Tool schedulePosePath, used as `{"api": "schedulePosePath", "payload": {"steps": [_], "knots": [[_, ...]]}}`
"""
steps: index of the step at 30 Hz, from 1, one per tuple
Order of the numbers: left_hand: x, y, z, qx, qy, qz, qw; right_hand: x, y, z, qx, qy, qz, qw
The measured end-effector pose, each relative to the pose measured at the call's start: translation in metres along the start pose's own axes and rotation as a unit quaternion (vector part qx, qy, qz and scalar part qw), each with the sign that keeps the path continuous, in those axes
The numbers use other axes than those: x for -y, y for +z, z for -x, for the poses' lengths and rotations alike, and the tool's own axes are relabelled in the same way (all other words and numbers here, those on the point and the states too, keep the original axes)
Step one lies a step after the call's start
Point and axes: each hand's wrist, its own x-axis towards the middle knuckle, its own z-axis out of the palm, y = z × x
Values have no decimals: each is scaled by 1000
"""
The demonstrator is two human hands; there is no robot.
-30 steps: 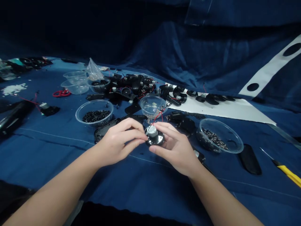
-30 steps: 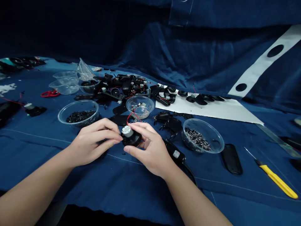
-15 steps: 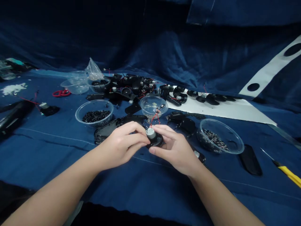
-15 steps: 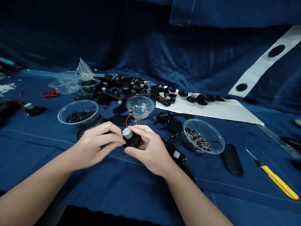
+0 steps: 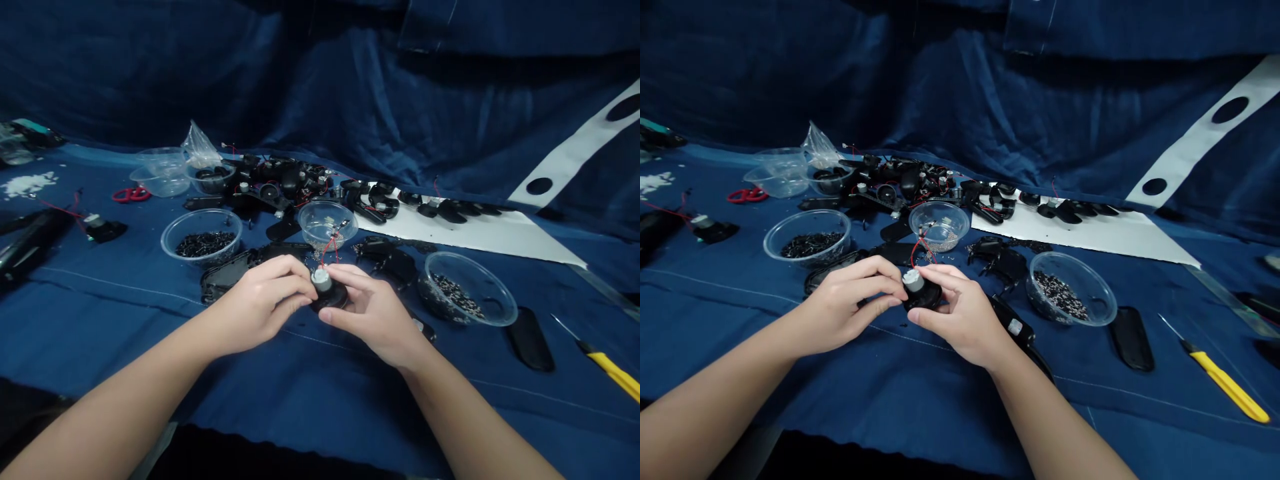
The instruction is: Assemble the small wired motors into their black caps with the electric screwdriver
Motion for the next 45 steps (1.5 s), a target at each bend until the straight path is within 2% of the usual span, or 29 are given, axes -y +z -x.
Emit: {"api": "schedulePosePath", "payload": {"steps": [6,13,18,24,28,33,36,39,45], "knots": [[-1,-3,1,25,6,-11,1000,0,0,0,-2,0,6,1000],[-1,-2,0,14,-4,10,1000,1,1,1,-1,-4,-4,1000],[-1,1,0,-1,8,-5,1000,3,1,1,-7,-1,-1,1000],[-1,6,-1,-70,48,-41,996,6,0,2,-4,0,-42,999],[-1,4,-2,-68,77,-47,994,7,1,3,-3,17,-57,998],[-3,1,-3,-44,3,42,998,10,2,3,-6,30,-70,997],[-3,2,-3,-64,-25,79,994,12,1,4,-9,33,-62,998],[-5,5,-4,-85,-14,57,995,11,0,4,-13,18,-56,998],[-6,5,-4,-57,24,-6,998,8,1,4,-20,11,-37,999]]}}
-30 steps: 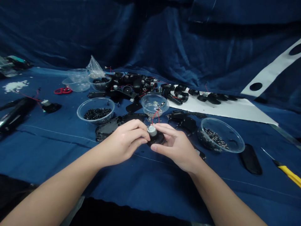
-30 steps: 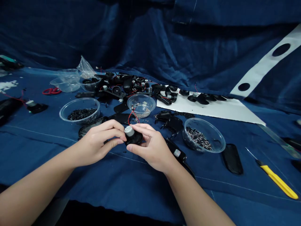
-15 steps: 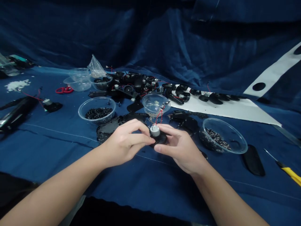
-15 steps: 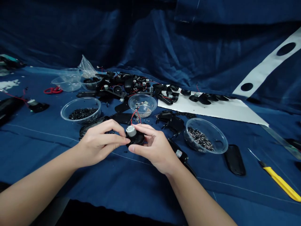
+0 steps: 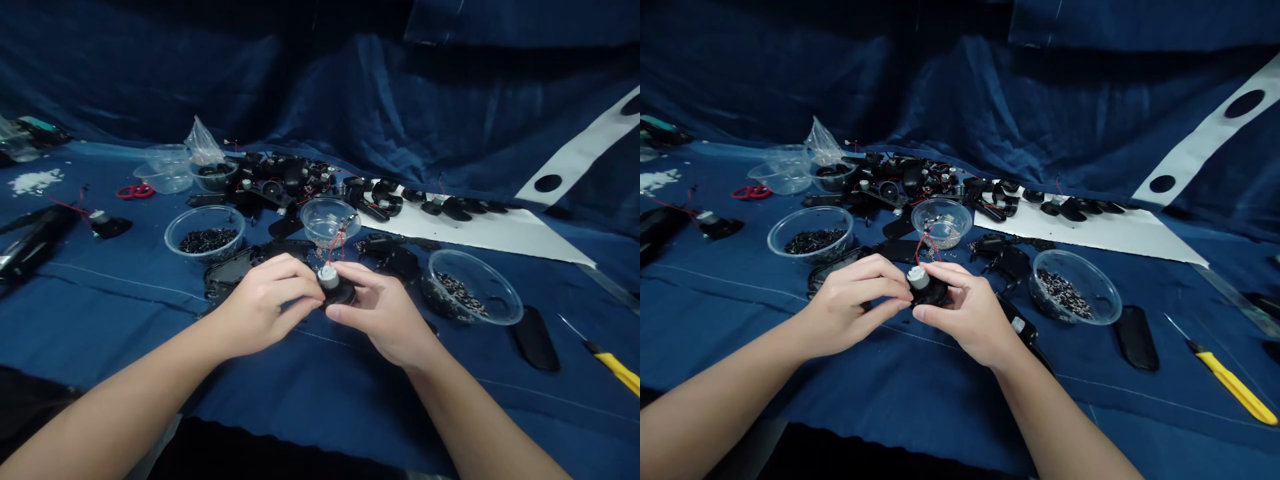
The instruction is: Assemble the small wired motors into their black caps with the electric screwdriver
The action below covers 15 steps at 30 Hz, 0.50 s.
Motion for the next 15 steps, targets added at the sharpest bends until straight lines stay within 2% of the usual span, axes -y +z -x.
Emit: {"api": "schedulePosePath", "payload": {"steps": [5,15], "knots": [[3,-3,2,40,-5,28,999,-2,2,2,7,-4,-6,1000],[-3,3,6,10,29,-59,998,6,1,6,-6,-32,38,999]]}}
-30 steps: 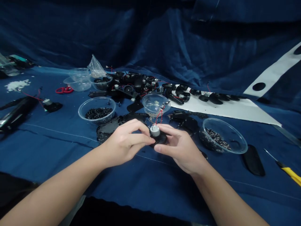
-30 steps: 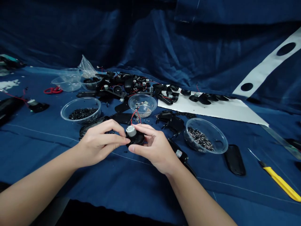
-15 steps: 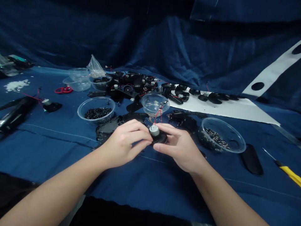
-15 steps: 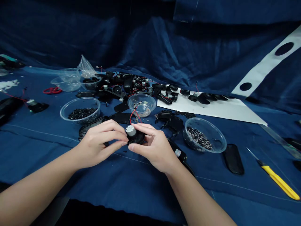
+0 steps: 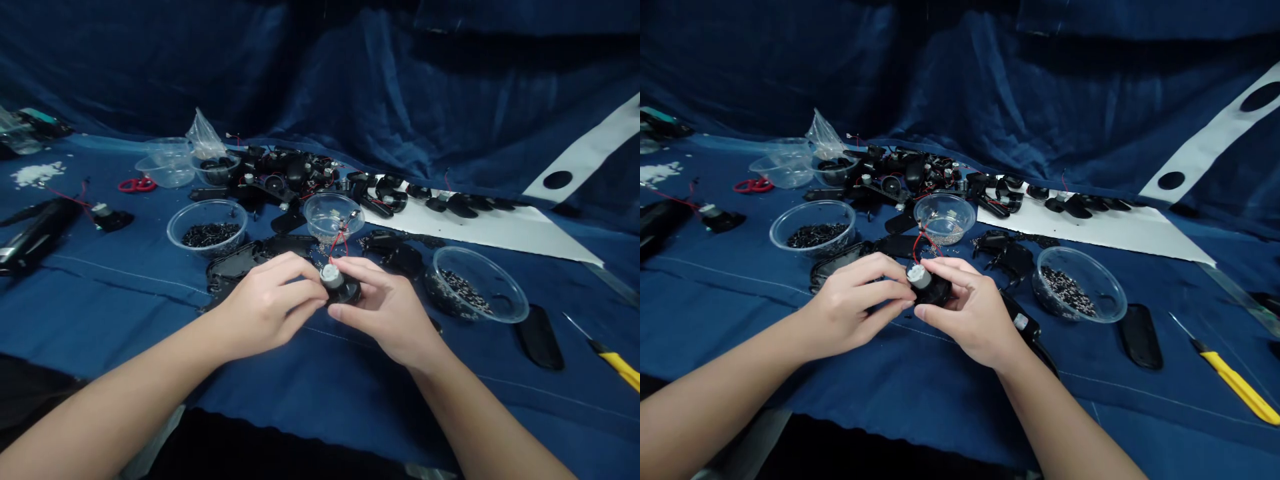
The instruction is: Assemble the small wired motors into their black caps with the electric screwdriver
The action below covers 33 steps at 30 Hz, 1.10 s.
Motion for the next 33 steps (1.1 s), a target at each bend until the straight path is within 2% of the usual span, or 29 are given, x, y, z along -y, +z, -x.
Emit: {"api": "schedulePosePath", "payload": {"steps": [3,8,13,18,23,28,33], "knots": [[2,-1,-2,-31,11,28,999,1,1,0,2,-21,-13,1000],[1,-2,-5,-113,15,125,986,5,4,2,7,-98,-36,995],[-5,-4,-8,-131,29,140,981,9,4,5,2,-129,-30,991],[-5,-6,-8,-119,43,107,986,7,4,6,-17,-149,3,989],[2,-3,-1,-66,53,20,996,1,5,5,-24,-162,59,985],[5,-2,3,-49,54,11,997,2,9,5,-40,-171,65,982],[1,-3,2,-25,44,-8,999,6,9,8,-17,-171,84,982]]}}
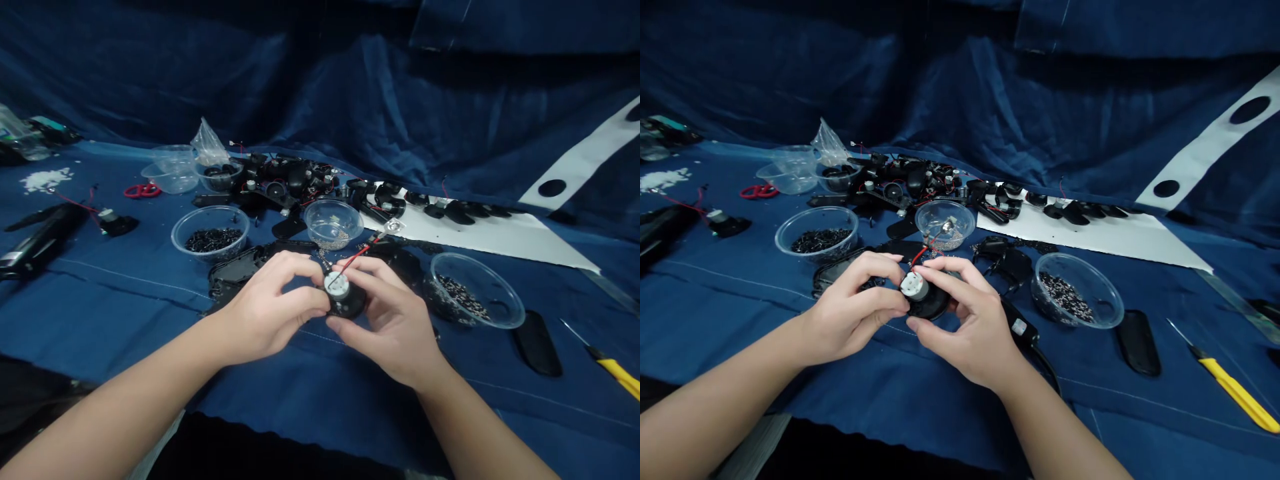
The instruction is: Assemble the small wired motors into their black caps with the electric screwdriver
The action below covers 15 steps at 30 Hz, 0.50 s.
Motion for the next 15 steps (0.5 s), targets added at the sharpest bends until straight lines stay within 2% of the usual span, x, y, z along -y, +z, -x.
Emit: {"api": "schedulePosePath", "payload": {"steps": [4,8,12,15], "knots": [[-4,2,-1,1,-6,8,1000,3,-1,2,-6,-1,18,1000],[-6,-1,-2,6,-41,80,996,3,-4,1,8,39,13,999],[-4,-11,-5,-63,-60,116,989,-4,-7,-4,31,88,30,995],[0,-12,-6,-87,-82,109,987,-10,-6,-6,15,71,-22,997]]}}
